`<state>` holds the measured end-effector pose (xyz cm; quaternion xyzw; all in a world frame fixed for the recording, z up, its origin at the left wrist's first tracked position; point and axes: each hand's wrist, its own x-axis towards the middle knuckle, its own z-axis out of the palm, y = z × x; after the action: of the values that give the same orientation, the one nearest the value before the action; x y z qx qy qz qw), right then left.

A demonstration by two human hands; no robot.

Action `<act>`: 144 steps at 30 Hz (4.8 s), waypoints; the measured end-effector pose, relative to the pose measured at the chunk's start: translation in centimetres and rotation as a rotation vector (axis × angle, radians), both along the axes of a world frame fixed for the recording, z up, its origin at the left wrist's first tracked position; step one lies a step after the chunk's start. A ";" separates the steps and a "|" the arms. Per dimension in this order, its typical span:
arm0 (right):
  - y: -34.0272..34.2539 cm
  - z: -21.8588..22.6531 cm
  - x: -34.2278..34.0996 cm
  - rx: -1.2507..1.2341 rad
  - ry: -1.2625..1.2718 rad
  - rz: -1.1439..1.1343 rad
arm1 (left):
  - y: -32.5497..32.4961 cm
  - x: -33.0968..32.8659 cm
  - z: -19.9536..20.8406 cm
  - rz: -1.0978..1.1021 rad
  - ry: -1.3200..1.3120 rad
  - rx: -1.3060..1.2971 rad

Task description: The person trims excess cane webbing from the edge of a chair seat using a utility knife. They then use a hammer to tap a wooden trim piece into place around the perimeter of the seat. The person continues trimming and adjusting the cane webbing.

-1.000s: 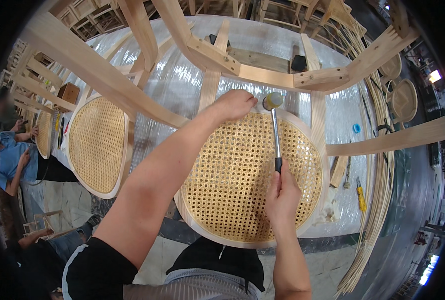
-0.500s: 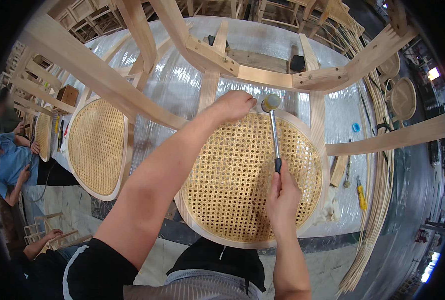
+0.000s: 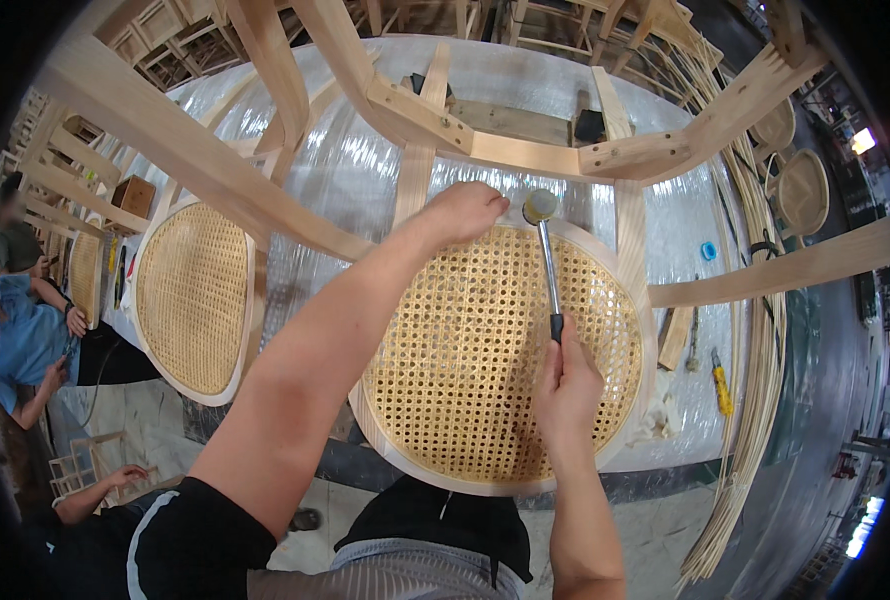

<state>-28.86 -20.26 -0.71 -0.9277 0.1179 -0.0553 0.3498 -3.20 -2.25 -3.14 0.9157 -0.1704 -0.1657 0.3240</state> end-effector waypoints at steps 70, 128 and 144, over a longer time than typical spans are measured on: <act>-0.9 -0.3 -0.5 0.028 -0.254 0.034 | 0.2 0.5 -0.8 0.001 -0.052 -0.046; -2.9 0.8 -5.7 0.382 -0.253 -0.090 | -2.8 -2.4 3.4 -0.055 0.037 0.133; -16.7 -0.9 -19.8 0.528 -0.551 -0.496 | -35.4 -15.6 3.8 -0.087 0.118 0.099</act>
<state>-48.67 -36.96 -1.61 -0.7012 0.2492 -0.3500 0.5689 -18.76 -37.66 0.68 0.9111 -0.1823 -0.2414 0.2801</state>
